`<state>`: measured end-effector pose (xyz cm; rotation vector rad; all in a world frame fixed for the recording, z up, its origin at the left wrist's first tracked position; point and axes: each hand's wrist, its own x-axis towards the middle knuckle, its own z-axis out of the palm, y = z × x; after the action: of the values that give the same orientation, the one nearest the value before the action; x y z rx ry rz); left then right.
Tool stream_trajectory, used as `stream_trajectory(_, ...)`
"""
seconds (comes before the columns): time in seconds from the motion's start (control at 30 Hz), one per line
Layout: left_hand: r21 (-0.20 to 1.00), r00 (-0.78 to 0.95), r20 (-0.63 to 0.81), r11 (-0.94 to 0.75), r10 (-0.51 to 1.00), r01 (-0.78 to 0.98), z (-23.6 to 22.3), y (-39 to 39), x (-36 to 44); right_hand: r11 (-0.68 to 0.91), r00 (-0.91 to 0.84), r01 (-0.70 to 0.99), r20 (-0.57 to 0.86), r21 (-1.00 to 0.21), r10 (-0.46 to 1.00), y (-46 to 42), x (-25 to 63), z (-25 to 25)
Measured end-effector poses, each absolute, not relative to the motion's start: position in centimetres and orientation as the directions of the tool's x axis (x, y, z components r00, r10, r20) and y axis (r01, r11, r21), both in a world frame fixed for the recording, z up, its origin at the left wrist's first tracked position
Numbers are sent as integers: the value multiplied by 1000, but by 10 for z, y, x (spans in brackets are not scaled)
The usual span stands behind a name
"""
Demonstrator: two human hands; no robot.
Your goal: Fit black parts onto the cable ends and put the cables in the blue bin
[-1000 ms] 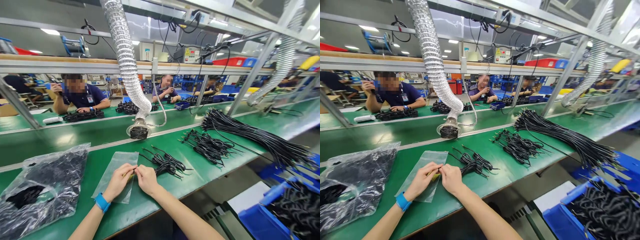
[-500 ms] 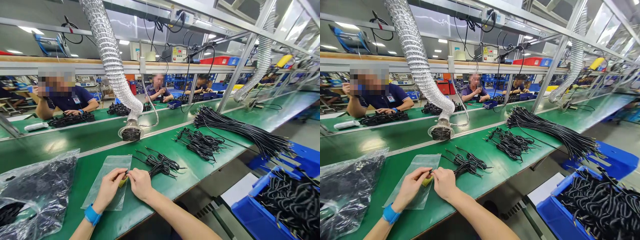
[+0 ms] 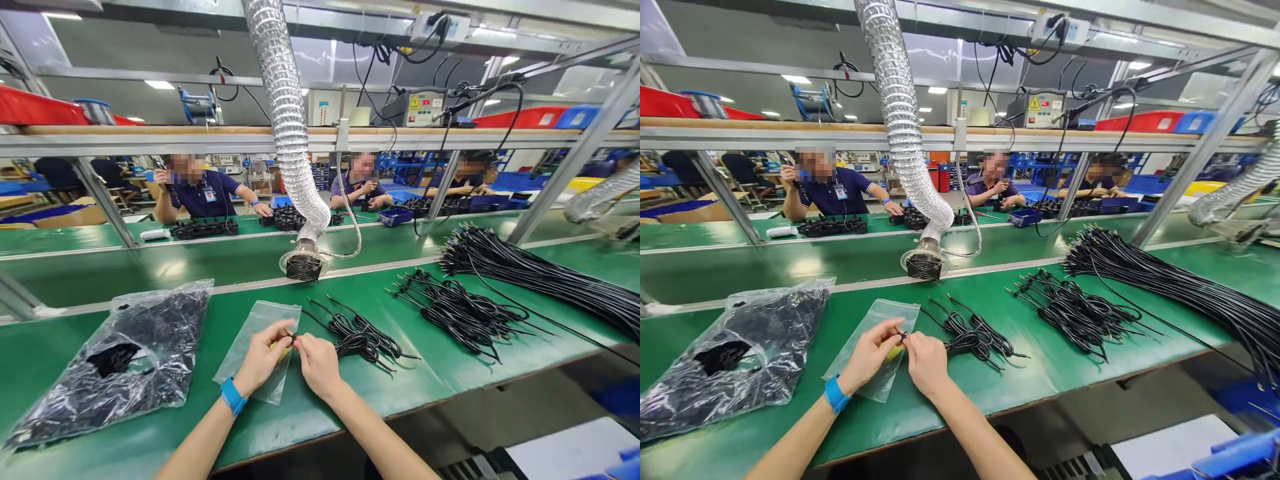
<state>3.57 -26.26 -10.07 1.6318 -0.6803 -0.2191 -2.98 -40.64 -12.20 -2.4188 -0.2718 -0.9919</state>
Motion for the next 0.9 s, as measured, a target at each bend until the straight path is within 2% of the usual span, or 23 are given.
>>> stream_trajectory(0.13, 983, 824, 183, 86, -536, -163, -98, -265, 33, -845, 693, 385, 721, -371, -1, -407, -31, -119)
stream_trajectory(0.4, 985, 793, 173, 79, -584, -156, -95, -264, 31, -841, 676, 426, 735, -332, 52, -409, -31, -116)
stream_trajectory(0.5, 985, 818, 173, 97, -549, -143, -91, -266, 33, -879, 621, 424, 776, -217, 108, -412, -28, -104)
stream_trajectory(0.6, 974, 888, 226, 70, -400, -217, -87, -258, 39, -926, 528, 376, 830, -40, 178, -423, -26, -72)
stream_trajectory(0.67, 953, 926, 283, -38, -250, -301, -85, -243, 45, -950, 488, 309, 852, 32, 188, -437, -25, -41)
stream_trajectory(0.77, 870, 919, 386, -298, -83, -392, -82, -199, 55, -978, 396, 69, 894, 199, 210, -473, -27, 6)
stream_trajectory(0.83, 796, 889, 454, -473, 57, -377, -83, -153, 62, -954, 356, -85, 903, 287, 240, -505, -27, 27)
stream_trajectory(0.9, 708, 830, 508, -660, 229, -251, -86, -100, 71, -908, 350, -214, 896, 361, 274, -542, -26, 35)
